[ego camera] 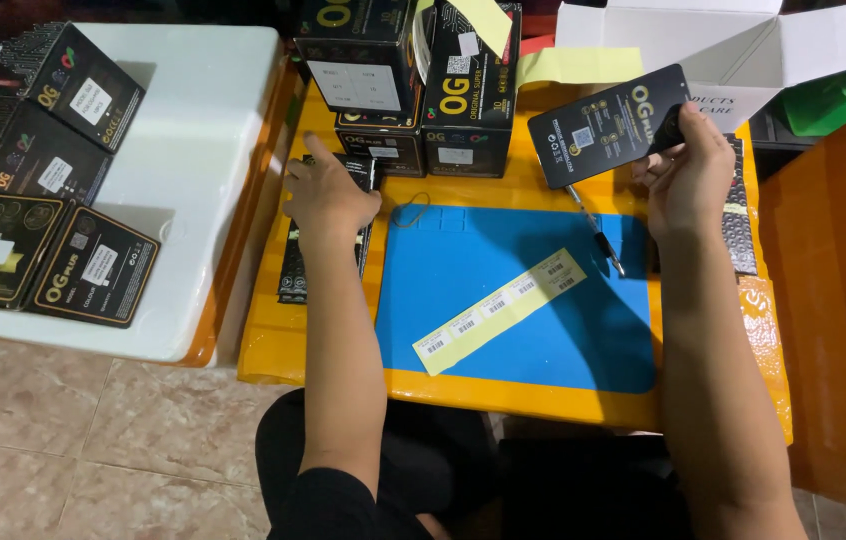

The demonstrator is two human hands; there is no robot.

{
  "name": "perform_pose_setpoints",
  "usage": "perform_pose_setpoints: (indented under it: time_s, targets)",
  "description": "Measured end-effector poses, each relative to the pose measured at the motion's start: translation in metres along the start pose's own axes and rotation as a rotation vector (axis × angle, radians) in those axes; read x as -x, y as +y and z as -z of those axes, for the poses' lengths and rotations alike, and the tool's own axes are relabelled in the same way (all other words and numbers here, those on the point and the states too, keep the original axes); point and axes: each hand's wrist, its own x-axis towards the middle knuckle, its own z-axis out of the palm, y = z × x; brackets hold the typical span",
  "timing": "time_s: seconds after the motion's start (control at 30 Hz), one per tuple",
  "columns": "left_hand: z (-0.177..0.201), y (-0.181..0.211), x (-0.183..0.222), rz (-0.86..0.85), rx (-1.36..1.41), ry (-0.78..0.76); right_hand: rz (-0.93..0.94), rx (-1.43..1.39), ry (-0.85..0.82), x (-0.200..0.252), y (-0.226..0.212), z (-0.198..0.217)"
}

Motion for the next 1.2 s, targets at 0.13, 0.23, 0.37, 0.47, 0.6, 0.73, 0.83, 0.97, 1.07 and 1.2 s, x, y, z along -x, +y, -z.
perform_pose_setpoints:
  time_s: [0.13, 0.23, 0.37, 0.47, 0.6, 0.73, 0.83, 0.97, 1.07, 1.2]
  targets:
    - [0.011, 0.008, 0.018, 0.019, 0.027, -0.022, -0.005, 0.004, 0.01, -0.002, 0.005, 0.001]
    - [0.017, 0.021, 0.041, -0.072, -0.005, 0.232, -0.004, -0.06, 0.019, -0.012, 0.019, 0.008]
    - [-0.012, 0.055, 0.048, -0.771, 0.444, 0.749, 0.011, 0.028, 0.024, -0.014, 0.036, 0.005]
    - [-0.037, 0.076, 0.073, -1.034, 0.583, 0.668, 0.029, 0.084, -0.057, -0.006, 0.038, -0.004]
    - [-0.062, 0.081, 0.076, -0.767, 0.309, 0.423, -0.002, 0.025, -0.195, -0.015, 0.047, 0.001]
    - [-0.058, 0.08, 0.059, -0.654, 0.44, 0.193, 0.001, -0.034, -0.262, -0.012, 0.038, 0.001]
    - [-0.061, 0.079, 0.045, -0.638, 0.682, 0.105, 0.021, -0.05, -0.379, -0.011, 0.039, 0.003]
    - [-0.074, 0.075, 0.026, -0.712, 1.022, 0.093, 0.101, 0.066, -0.428, 0.003, 0.028, -0.007]
    - [-0.058, 0.076, 0.032, -0.759, 1.253, 0.039, 0.166, 0.185, -0.404, 0.003, 0.027, -0.007]
    - [-0.035, 0.075, 0.049, -0.697, 1.425, -0.105, 0.194, 0.244, -0.321, 0.013, 0.016, -0.014]
